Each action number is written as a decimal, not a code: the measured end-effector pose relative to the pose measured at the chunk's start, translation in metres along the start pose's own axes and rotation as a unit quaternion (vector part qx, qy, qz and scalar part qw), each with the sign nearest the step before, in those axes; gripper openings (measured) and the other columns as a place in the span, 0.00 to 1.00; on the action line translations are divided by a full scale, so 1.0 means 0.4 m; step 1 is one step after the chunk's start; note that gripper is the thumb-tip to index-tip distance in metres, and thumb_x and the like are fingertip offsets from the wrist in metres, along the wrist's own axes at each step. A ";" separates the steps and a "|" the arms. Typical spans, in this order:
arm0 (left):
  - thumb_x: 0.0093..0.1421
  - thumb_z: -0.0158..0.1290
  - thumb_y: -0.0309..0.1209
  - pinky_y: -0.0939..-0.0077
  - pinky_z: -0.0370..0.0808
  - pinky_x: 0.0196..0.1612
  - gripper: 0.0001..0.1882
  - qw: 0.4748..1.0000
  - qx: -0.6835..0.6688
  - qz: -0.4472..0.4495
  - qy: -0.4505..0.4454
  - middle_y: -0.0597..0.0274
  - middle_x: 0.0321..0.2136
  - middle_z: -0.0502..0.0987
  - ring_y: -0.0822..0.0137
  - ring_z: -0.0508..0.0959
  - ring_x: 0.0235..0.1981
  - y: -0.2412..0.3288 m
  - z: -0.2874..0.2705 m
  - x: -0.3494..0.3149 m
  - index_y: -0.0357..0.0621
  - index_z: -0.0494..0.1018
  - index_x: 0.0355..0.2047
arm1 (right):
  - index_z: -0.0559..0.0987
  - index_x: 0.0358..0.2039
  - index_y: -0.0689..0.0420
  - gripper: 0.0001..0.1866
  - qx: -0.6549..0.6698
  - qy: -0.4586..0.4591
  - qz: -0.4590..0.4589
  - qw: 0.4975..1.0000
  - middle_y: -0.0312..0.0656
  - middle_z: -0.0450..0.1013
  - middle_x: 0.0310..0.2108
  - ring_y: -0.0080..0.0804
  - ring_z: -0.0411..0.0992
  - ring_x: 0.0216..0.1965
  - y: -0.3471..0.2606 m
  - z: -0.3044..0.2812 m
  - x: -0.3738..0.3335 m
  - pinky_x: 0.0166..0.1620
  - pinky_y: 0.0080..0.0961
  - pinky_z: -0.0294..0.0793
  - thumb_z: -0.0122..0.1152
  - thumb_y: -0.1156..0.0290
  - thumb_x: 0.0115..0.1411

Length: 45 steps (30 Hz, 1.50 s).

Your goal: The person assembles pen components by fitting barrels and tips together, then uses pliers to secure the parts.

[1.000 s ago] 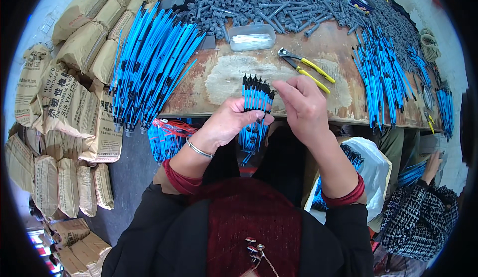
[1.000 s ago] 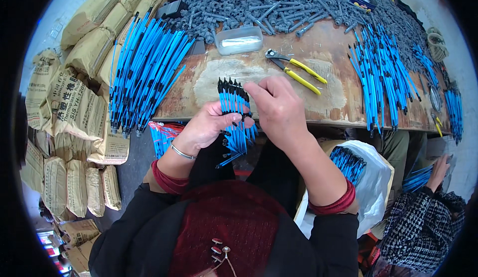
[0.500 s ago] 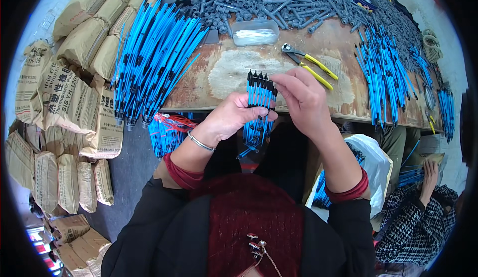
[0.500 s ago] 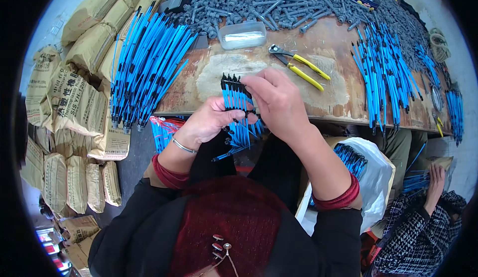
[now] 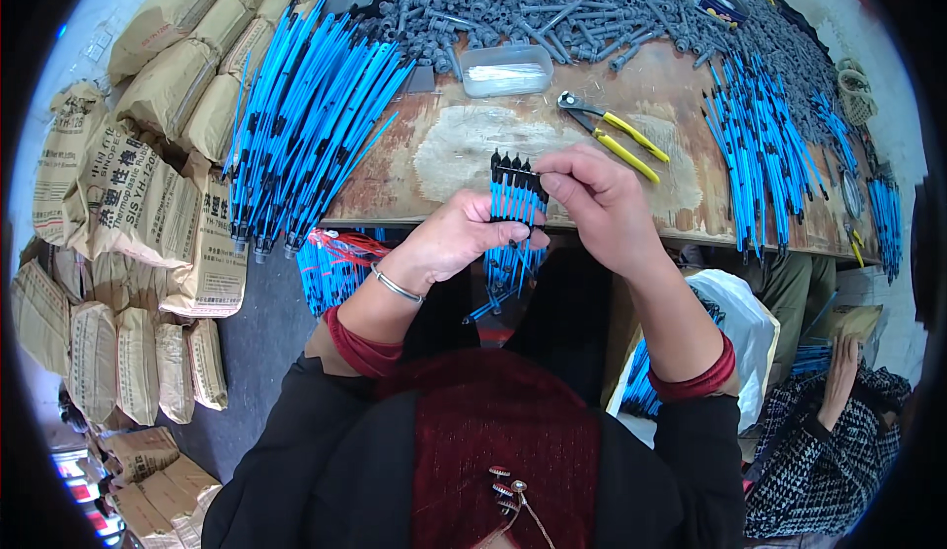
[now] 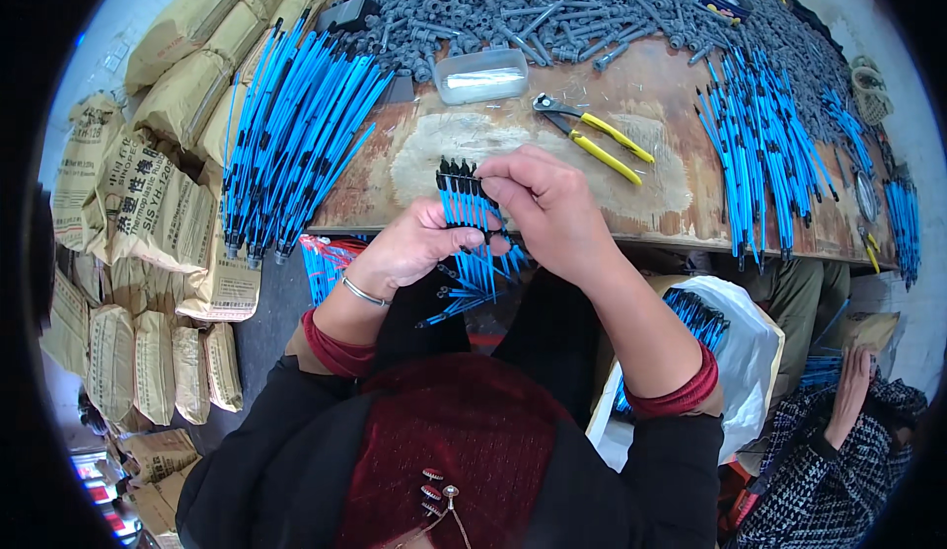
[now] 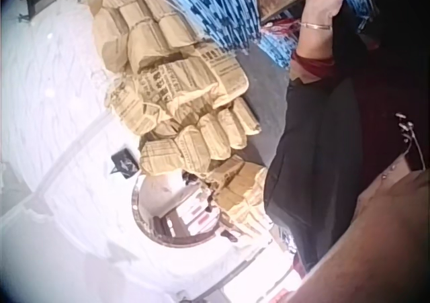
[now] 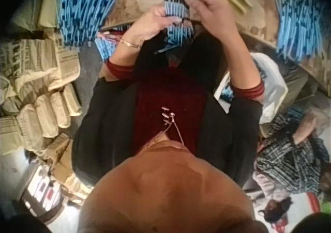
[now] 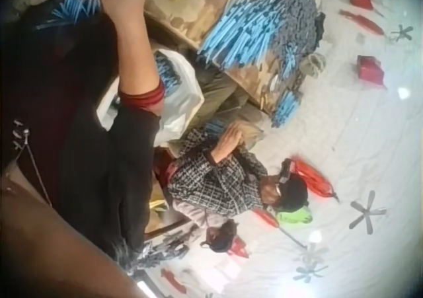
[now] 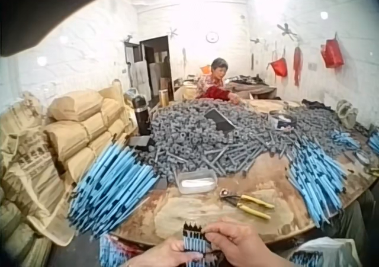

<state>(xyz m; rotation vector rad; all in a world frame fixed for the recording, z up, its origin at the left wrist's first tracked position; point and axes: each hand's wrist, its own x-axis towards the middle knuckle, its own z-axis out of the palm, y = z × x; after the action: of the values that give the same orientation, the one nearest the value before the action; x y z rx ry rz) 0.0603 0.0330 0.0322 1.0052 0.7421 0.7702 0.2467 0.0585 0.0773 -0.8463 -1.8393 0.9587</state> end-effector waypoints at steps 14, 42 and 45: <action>0.58 0.47 0.20 0.76 0.73 0.41 0.11 1.000 0.020 0.012 0.018 0.59 0.34 0.76 0.69 0.76 0.39 0.003 0.015 0.008 0.37 0.71 0.42 | 0.79 0.34 0.57 0.13 -0.230 0.014 -0.147 0.962 0.41 0.69 0.24 0.33 0.69 0.25 -0.024 -0.018 0.010 0.27 0.24 0.67 0.57 0.84 0.47; 0.57 0.46 0.18 0.78 0.74 0.40 0.09 0.996 0.004 0.019 0.092 0.61 0.34 0.76 0.71 0.77 0.36 -0.024 0.043 0.001 0.38 0.72 0.38 | 0.72 0.42 0.61 0.15 -0.108 0.090 -0.050 0.989 0.42 0.70 0.33 0.30 0.69 0.35 0.001 -0.033 -0.033 0.39 0.24 0.69 0.56 0.80 0.52; 0.57 0.46 0.17 0.78 0.74 0.40 0.10 0.995 0.027 0.028 0.092 0.61 0.34 0.76 0.70 0.77 0.37 -0.020 0.048 0.005 0.38 0.72 0.38 | 0.70 0.45 0.61 0.18 -0.255 -0.015 -0.033 0.966 0.43 0.69 0.36 0.31 0.69 0.38 0.013 -0.049 -0.045 0.42 0.24 0.68 0.57 0.79 0.52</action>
<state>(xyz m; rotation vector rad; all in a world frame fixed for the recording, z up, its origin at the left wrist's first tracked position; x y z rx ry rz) 0.0788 0.0234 0.0311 1.0151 0.9009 0.9047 0.2722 0.0510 0.0722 -1.0688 -2.1644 0.4555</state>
